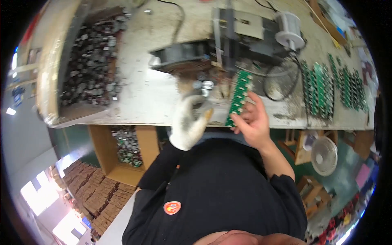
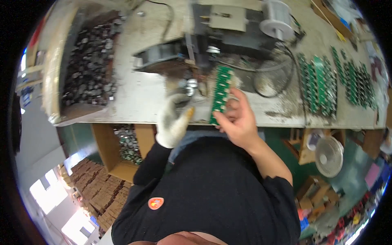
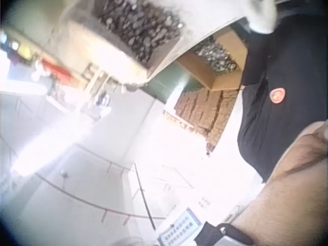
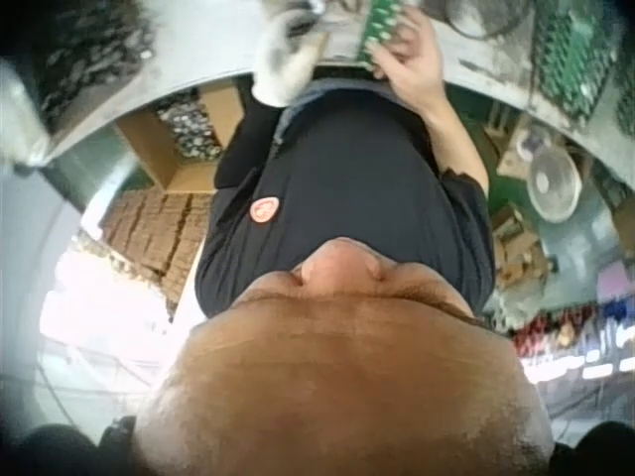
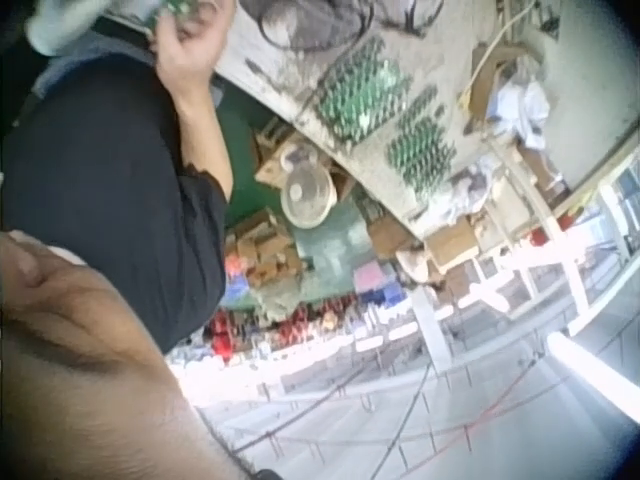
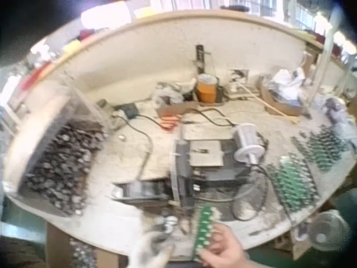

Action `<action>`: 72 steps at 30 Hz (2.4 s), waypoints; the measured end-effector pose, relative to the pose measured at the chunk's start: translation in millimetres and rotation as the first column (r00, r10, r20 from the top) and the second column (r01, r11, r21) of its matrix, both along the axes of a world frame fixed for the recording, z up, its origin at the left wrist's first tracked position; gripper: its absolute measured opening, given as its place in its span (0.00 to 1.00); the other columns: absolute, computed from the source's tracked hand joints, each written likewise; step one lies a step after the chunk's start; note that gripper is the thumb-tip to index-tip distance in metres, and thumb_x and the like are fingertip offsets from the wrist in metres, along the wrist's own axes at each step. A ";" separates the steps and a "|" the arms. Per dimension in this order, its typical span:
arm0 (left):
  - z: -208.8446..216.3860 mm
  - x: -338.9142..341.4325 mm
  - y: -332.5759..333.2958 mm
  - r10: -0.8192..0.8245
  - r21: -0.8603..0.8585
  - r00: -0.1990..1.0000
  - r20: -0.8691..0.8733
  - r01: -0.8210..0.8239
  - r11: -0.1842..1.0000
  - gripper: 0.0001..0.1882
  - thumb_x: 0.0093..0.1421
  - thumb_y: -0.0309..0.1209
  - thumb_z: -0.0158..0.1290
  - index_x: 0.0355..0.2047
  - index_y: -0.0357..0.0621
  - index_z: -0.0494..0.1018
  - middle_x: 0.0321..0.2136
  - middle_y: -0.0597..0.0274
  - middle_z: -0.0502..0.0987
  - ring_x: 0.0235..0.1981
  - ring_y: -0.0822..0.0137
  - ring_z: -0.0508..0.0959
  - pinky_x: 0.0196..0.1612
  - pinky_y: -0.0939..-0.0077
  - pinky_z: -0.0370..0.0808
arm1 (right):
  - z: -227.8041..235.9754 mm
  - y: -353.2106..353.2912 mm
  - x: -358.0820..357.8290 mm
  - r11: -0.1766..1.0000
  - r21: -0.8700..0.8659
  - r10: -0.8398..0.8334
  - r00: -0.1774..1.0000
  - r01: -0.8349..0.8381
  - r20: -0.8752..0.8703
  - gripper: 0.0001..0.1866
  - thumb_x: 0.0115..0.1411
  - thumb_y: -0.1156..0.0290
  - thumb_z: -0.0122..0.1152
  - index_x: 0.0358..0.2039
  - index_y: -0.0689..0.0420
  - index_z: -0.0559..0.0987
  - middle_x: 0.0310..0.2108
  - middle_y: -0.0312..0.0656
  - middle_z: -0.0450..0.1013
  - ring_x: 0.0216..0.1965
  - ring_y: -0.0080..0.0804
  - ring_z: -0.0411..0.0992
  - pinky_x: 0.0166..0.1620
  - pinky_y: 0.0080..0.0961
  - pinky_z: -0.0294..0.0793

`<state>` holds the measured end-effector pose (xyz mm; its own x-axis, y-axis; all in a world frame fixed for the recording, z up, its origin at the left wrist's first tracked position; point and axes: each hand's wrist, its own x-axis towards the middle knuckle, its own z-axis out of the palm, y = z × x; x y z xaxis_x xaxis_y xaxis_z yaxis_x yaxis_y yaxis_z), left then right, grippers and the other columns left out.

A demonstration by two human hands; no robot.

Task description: The person picks up a motor and positions its wires against a circuit board to solder them in place using a soldering iron. After repeating this process for several motors on the same board, they place the assembly into a box and pick up a new circuit board.

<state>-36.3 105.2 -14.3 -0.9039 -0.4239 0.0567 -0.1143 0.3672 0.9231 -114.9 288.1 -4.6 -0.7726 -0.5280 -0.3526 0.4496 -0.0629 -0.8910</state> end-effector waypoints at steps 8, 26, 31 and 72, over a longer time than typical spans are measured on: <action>18.0 -3.6 -81.5 0.367 -0.016 0.928 -0.054 -0.369 0.929 0.12 0.57 0.22 0.55 0.42 0.34 0.71 0.36 0.55 0.76 0.34 0.71 0.75 0.39 0.77 0.74 | -5.8 0.1 -0.9 0.996 -0.034 -0.086 0.992 0.083 -0.096 0.32 0.57 0.83 0.55 0.59 0.60 0.53 0.38 0.44 0.69 0.24 0.20 0.70 0.22 0.15 0.71; 31.1 17.1 -187.5 0.563 -0.852 0.731 0.385 0.047 0.522 0.18 0.52 0.40 0.58 0.36 0.41 0.72 0.32 0.48 0.75 0.36 0.47 0.76 0.38 0.57 0.72 | -4.5 -4.4 -3.0 0.997 -0.068 -0.035 0.998 0.031 -0.055 0.32 0.57 0.82 0.56 0.59 0.60 0.54 0.35 0.44 0.67 0.22 0.21 0.70 0.22 0.15 0.71; 29.8 16.4 -192.2 0.591 -0.881 0.747 0.303 -0.017 0.473 0.24 0.53 0.43 0.57 0.45 0.40 0.67 0.33 0.44 0.76 0.37 0.46 0.76 0.40 0.56 0.73 | -6.3 -2.1 -3.1 0.997 -0.075 -0.033 0.997 0.028 -0.073 0.31 0.57 0.82 0.56 0.59 0.60 0.54 0.35 0.44 0.67 0.22 0.21 0.70 0.22 0.15 0.71; 4.4 34.2 -86.1 0.332 -0.097 0.930 0.156 -0.320 0.942 0.07 0.54 0.22 0.59 0.29 0.34 0.70 0.28 0.63 0.75 0.24 0.79 0.71 0.30 0.85 0.69 | -6.5 -2.8 -3.0 0.999 -0.029 -0.021 0.998 0.019 -0.066 0.31 0.58 0.82 0.55 0.59 0.61 0.53 0.36 0.45 0.68 0.23 0.22 0.71 0.22 0.16 0.71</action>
